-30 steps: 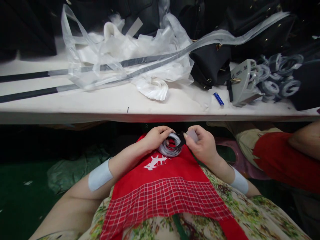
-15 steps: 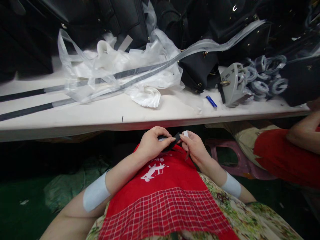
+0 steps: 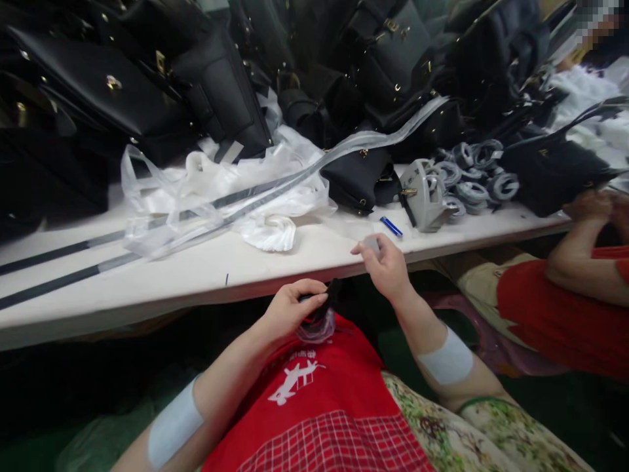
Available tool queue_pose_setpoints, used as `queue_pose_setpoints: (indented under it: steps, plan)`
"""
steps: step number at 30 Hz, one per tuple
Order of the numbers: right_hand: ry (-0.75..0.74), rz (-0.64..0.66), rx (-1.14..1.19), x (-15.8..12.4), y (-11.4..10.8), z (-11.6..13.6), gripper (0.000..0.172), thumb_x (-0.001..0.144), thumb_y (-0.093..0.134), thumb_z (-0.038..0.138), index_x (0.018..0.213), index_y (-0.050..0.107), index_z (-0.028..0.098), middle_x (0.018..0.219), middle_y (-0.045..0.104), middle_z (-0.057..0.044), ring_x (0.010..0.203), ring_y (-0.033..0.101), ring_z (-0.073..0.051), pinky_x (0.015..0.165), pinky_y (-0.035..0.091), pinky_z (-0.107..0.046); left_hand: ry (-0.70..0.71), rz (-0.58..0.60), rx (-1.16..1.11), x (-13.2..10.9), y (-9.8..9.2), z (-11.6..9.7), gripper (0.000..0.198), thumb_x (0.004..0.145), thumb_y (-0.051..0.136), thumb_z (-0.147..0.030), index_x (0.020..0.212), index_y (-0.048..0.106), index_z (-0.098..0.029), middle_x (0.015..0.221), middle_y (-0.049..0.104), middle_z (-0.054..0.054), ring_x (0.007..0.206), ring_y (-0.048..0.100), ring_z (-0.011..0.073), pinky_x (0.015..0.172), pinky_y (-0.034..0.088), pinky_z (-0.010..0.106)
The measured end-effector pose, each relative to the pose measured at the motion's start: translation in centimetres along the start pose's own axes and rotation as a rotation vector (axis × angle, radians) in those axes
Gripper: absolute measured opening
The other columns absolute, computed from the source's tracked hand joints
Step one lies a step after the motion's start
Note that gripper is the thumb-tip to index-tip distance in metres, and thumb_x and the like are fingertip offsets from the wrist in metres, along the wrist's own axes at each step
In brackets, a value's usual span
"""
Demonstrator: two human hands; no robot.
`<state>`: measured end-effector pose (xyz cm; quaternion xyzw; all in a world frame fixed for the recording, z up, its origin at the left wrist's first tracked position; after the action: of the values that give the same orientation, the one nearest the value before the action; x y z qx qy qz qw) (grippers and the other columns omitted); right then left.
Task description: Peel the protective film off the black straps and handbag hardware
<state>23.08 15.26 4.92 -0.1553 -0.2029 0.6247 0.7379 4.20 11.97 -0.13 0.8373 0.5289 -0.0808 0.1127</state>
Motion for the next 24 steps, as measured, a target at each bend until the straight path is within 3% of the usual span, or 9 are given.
queue_pose_setpoints:
  steps: [3, 6, 8, 10, 13, 15, 20, 22, 24]
  plan:
    - [-0.264, 0.022, -0.212, 6.2, 0.8, 2.2, 0.023, 0.091, 0.051, 0.036, 0.093, 0.062, 0.016, 0.091, 0.069, -0.008, 0.085, 0.062, -0.020, 0.079, 0.046, -0.030, -0.204, 0.064, -0.407, 1.0, 0.4, 1.0, 0.029, 0.068, 0.080, -0.034, 0.088, 0.074, -0.014, 0.077, 0.072, 0.005, 0.056, 0.059, 0.0101, 0.054, 0.045, 0.019]
    - [-0.438, 0.062, -0.351, 10.0, 1.1, 3.4, 0.027, 0.090, 0.050, 0.028, 0.109, 0.061, 0.012, 0.110, 0.066, -0.013, 0.101, 0.060, -0.021, 0.091, 0.044, -0.030, -0.232, 0.055, -0.670, 1.5, 0.0, 1.1, 0.030, 0.066, 0.082, -0.031, 0.087, 0.073, -0.011, 0.071, 0.071, 0.004, 0.052, 0.060, 0.0096, 0.049, 0.045, 0.017]
    - [-0.368, -0.054, -0.503, 11.2, -1.1, 2.4, 0.029, 0.092, 0.045, 0.022, 0.113, 0.062, 0.012, 0.114, 0.065, -0.014, 0.106, 0.059, -0.022, 0.095, 0.042, -0.031, -0.233, 0.015, -0.838, 1.5, -0.7, 1.4, 0.022, 0.067, 0.082, -0.025, 0.082, 0.072, -0.012, 0.074, 0.072, 0.004, 0.059, 0.064, 0.0113, 0.054, 0.050, 0.018]
    - [-0.152, -0.107, -0.730, 11.5, -3.8, -0.6, 0.029, 0.090, 0.043, 0.016, 0.110, 0.064, 0.011, 0.109, 0.066, -0.016, 0.103, 0.060, -0.026, 0.092, 0.043, -0.035, -0.234, -0.020, -0.976, 1.3, -1.5, 1.8, 0.013, 0.069, 0.079, -0.018, 0.077, 0.070, -0.013, 0.077, 0.072, 0.003, 0.065, 0.066, 0.0121, 0.060, 0.054, 0.019]
    - [0.103, 0.037, -1.032, 10.7, -5.7, -6.2, 0.028, 0.081, 0.051, 0.011, 0.104, 0.067, 0.007, 0.104, 0.063, -0.021, 0.100, 0.061, -0.030, 0.085, 0.045, -0.037, -0.203, -0.014, -1.096, 1.1, -2.1, 1.9, 0.012, 0.070, 0.078, -0.015, 0.075, 0.066, -0.015, 0.076, 0.069, 0.001, 0.062, 0.064, 0.0107, 0.060, 0.054, 0.019]
    - [0.116, 0.095, -1.100, 10.1, -5.7, -8.6, 0.029, 0.080, 0.052, 0.010, 0.105, 0.066, 0.005, 0.106, 0.061, -0.023, 0.102, 0.059, -0.032, 0.085, 0.045, -0.037, -0.174, -0.005, -1.144, 1.2, -2.2, 1.5, 0.014, 0.069, 0.078, -0.015, 0.074, 0.065, -0.015, 0.075, 0.067, 0.000, 0.058, 0.062, 0.0093, 0.057, 0.053, 0.018]
    - [0.088, -0.054, -1.003, 9.6, -6.7, -9.0, 0.031, 0.086, 0.042, 0.008, 0.108, 0.064, 0.006, 0.105, 0.060, -0.022, 0.099, 0.059, -0.030, 0.084, 0.045, -0.037, -0.231, -0.042, -1.086, 1.6, -1.3, 0.7, 0.009, 0.074, 0.073, -0.014, 0.075, 0.064, -0.015, 0.077, 0.068, 0.000, 0.056, 0.062, 0.0088, 0.061, 0.054, 0.019]
    - [0.035, -0.180, -0.800, 8.5, -7.7, -7.1, 0.032, 0.089, 0.042, 0.014, 0.113, 0.063, 0.008, 0.105, 0.061, -0.019, 0.096, 0.059, -0.028, 0.084, 0.045, -0.037, -0.282, -0.053, -1.040, 1.7, -0.5, 0.6, 0.007, 0.076, 0.072, -0.015, 0.077, 0.065, -0.014, 0.077, 0.069, 0.001, 0.059, 0.064, 0.0104, 0.064, 0.055, 0.021]
    - [-0.034, -0.211, -0.450, 6.4, -7.9, -5.1, 0.034, 0.093, 0.044, 0.025, 0.121, 0.059, 0.014, 0.100, 0.062, -0.013, 0.086, 0.059, -0.022, 0.079, 0.047, -0.034, -0.333, -0.046, -0.995, 1.8, 0.5, 0.7, 0.010, 0.074, 0.075, -0.017, 0.078, 0.067, -0.011, 0.074, 0.070, 0.003, 0.058, 0.065, 0.0112, 0.060, 0.054, 0.020]
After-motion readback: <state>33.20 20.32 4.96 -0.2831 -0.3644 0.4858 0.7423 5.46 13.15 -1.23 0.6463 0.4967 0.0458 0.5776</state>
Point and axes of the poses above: each hand's wrist, its own x-axis towards the middle knuckle, its own y-axis out of the palm, z = x × y, the point moved 8 cm from there along x, towards the middle knuckle
